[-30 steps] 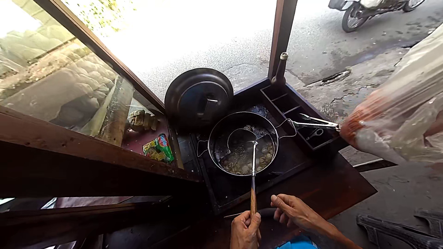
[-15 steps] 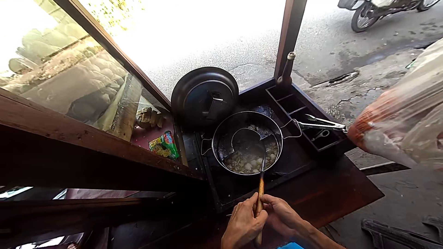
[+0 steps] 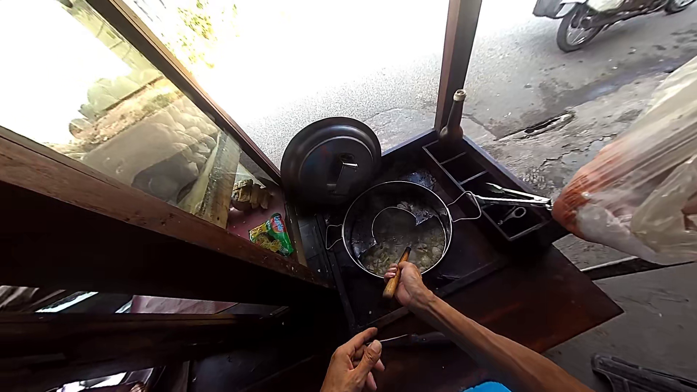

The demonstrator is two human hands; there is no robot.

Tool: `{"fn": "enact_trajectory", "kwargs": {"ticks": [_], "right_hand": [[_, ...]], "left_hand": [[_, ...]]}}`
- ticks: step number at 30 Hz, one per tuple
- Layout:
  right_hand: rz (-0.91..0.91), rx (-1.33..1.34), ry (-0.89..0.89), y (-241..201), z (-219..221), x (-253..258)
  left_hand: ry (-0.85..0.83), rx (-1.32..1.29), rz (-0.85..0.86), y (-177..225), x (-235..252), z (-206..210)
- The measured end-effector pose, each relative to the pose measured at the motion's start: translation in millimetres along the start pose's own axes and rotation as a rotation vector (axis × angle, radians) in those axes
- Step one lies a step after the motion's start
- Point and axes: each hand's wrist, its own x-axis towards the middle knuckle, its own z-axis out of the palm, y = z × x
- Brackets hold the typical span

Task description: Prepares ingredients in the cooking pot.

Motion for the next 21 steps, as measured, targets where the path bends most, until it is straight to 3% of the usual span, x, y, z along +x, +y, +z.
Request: {"fn": "enact_trajectory", "kwargs": {"ticks": [8, 15, 21], "right_hand": [[0.184, -0.213, -0.033, -37.6, -0.8, 42.1], [0.336, -0.402, -0.066, -71.3, -18.0, 36.8], [0.497, -0.396, -0.087, -99.2, -39.3, 23.9]], "left_hand": [[0.044, -0.074, -0.092, -40.4, -16.9, 12.7], [0.028, -0.103, -0.102, -42.0, -8.7, 18.2], [0.005, -0.121, -0.115, -42.7, -3.3, 18.4]]}}
